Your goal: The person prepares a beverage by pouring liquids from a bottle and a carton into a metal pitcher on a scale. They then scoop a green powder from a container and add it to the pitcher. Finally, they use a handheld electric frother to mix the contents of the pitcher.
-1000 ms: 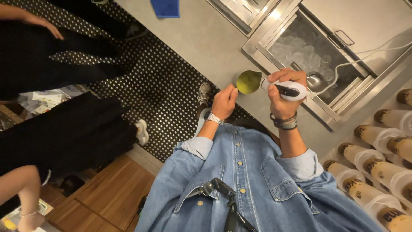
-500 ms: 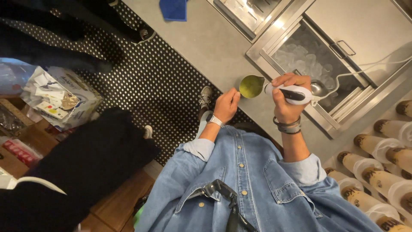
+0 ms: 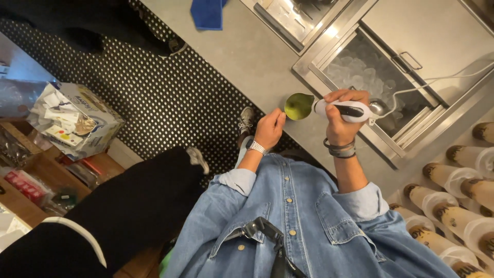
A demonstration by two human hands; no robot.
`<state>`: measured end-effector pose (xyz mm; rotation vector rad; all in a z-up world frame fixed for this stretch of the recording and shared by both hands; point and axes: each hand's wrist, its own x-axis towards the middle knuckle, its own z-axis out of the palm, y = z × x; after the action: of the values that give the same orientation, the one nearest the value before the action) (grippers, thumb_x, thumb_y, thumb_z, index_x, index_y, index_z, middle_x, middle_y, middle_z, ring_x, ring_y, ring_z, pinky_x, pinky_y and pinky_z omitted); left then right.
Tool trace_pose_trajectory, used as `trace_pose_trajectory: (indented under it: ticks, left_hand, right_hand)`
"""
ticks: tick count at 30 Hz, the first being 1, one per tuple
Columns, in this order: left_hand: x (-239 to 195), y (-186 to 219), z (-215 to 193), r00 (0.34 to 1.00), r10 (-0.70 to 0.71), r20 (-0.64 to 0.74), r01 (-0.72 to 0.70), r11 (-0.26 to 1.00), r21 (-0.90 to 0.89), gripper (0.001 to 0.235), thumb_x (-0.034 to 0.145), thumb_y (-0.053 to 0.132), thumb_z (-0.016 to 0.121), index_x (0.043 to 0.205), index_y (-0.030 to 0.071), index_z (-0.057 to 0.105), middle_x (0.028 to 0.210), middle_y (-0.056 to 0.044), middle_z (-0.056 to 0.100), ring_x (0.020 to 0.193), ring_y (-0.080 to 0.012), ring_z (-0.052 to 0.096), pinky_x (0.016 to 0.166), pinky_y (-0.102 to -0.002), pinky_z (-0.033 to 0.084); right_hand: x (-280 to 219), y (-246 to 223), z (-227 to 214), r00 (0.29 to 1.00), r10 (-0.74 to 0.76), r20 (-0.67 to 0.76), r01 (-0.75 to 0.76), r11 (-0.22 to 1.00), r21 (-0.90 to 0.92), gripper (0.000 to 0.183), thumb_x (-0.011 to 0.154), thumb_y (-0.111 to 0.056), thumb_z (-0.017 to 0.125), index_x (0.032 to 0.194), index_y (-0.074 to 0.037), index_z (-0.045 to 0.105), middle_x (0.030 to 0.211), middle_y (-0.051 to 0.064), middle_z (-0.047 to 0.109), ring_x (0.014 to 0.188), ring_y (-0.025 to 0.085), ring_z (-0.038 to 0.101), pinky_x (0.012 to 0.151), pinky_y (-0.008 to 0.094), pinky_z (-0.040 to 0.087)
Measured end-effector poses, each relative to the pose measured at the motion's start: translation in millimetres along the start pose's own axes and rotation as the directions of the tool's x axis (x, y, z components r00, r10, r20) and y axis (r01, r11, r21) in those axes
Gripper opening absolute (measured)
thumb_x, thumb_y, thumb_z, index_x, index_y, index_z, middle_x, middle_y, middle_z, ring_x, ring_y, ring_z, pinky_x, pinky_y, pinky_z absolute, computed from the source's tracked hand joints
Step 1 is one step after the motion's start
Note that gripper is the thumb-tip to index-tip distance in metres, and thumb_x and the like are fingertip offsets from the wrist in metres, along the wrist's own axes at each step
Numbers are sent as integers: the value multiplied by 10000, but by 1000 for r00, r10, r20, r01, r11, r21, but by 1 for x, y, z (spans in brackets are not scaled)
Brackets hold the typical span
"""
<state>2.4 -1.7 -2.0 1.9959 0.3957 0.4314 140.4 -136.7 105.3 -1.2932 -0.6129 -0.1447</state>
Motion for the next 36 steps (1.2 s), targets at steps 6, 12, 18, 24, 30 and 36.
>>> trace_pose_trajectory:
  ticks: [6,12,18,24,30,36]
  left_hand:
    - [-1,0,-2,1000,9,-1,-9,1000,-8,354,1096,316,460,794,136,499,602,-143,516,623,-388,619,566,-437,507]
    - [-8,-4,0,1000,22,-14,-21,999,24,361,1099,339,456,797,143,493,611,-147,523,635,-389,626,586,-427,513]
    - [-1,-16,6,999,44,-13,-44,998,39,360,1095,312,474,792,119,502,621,-180,542,661,-424,638,604,-464,510]
    - [-8,-21,11,999,13,-31,-11,996,84,352,1088,326,510,802,120,517,625,-156,549,672,-414,647,614,-459,512]
    - [-5,-16,11,998,-40,-37,44,994,102,356,1113,408,457,855,175,537,628,-72,577,653,-327,663,651,-417,538]
    - [-9,-5,11,994,-93,-50,96,993,68,335,1100,420,477,883,178,562,709,-55,618,719,-294,684,663,-398,557]
  right_hand:
    - [0,5,-7,996,-37,-83,41,998,41,375,894,-123,810,953,-30,452,791,179,615,790,301,674,835,389,517]
    - [-6,2,-5,997,12,-73,-9,999,49,374,875,-88,821,952,-13,463,784,195,612,781,301,671,795,378,527]
    - [5,-10,2,997,72,-25,-70,996,50,338,894,-78,796,967,-43,468,843,163,628,854,261,681,830,353,514]
    - [0,-11,5,993,113,-46,-110,992,63,332,893,-55,805,984,-39,486,868,173,645,868,254,680,870,357,510]
    - [-6,25,-10,995,95,31,-97,994,59,356,890,-7,811,998,3,472,843,232,634,857,322,694,893,400,528]
    - [-13,25,-26,997,78,18,-79,994,78,375,894,-19,818,989,-4,456,832,223,613,845,324,684,903,435,542]
